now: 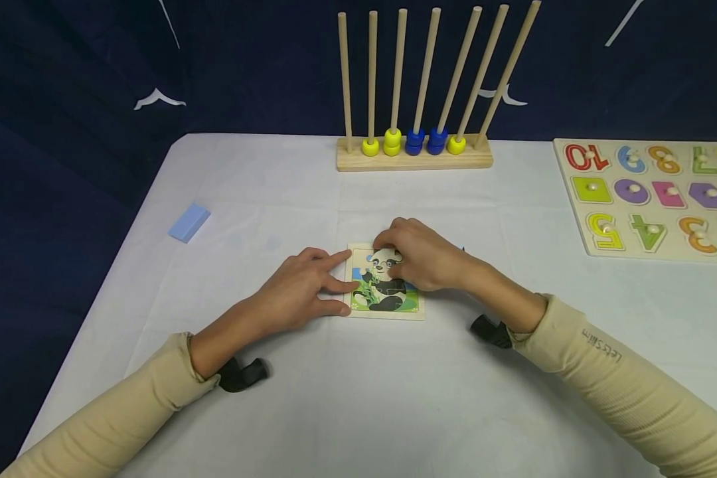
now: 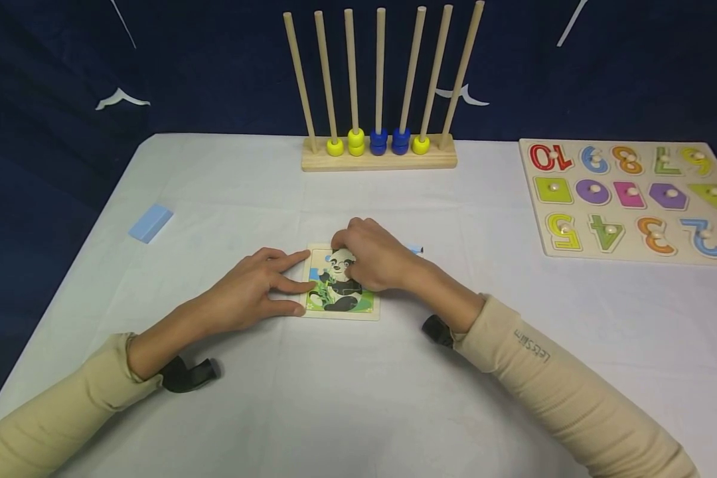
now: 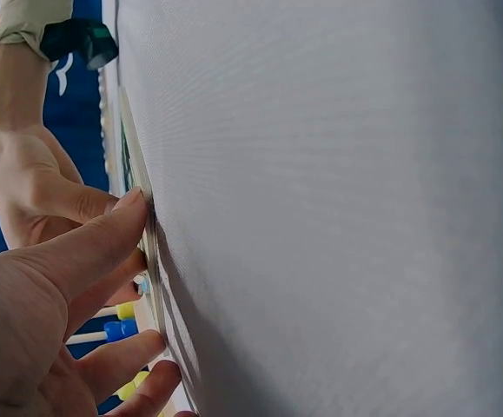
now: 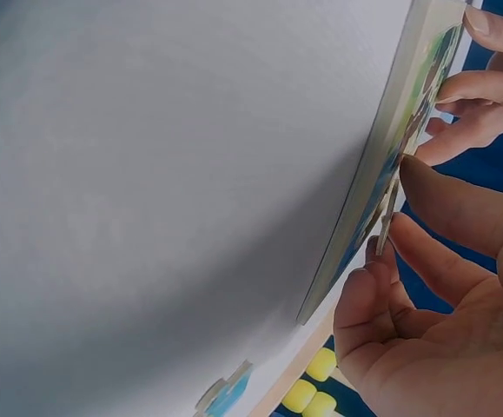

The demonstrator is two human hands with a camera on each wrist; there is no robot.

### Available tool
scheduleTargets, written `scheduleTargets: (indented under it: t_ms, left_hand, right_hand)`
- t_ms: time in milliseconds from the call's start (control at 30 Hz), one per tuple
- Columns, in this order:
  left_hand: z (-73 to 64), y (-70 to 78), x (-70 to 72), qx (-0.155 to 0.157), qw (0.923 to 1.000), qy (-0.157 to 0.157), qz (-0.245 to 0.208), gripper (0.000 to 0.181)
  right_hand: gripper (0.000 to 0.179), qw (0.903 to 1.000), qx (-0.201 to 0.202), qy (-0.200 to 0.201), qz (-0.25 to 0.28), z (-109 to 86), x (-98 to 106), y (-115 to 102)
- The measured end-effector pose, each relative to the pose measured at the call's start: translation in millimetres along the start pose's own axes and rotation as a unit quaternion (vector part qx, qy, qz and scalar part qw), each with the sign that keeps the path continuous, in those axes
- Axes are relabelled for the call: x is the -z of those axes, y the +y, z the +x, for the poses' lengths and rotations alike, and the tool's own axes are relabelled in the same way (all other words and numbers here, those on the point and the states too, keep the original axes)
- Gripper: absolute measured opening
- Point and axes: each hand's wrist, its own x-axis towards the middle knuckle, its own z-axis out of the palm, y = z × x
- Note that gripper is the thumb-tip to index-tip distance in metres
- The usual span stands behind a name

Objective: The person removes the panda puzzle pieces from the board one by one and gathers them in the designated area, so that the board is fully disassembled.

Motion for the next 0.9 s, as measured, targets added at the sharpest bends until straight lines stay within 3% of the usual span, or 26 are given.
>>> scheduleTargets:
  t_ms: [567,900]
  left_hand:
    - [-0.3,1.1,-0.1,-0.001,1.0000,0.001,0.001,0.042]
    - [-0.4,1.6,0.8,0.002,1.0000,-0.003,0.003,0.042]
  right_hand:
    - [0.038,0.9999,0.010,0.005,-0.003,-0.3,-0.7,1.8]
    - [0.037,0.9997,0.021,0.012,0.001,-4.5,8.7,2.6]
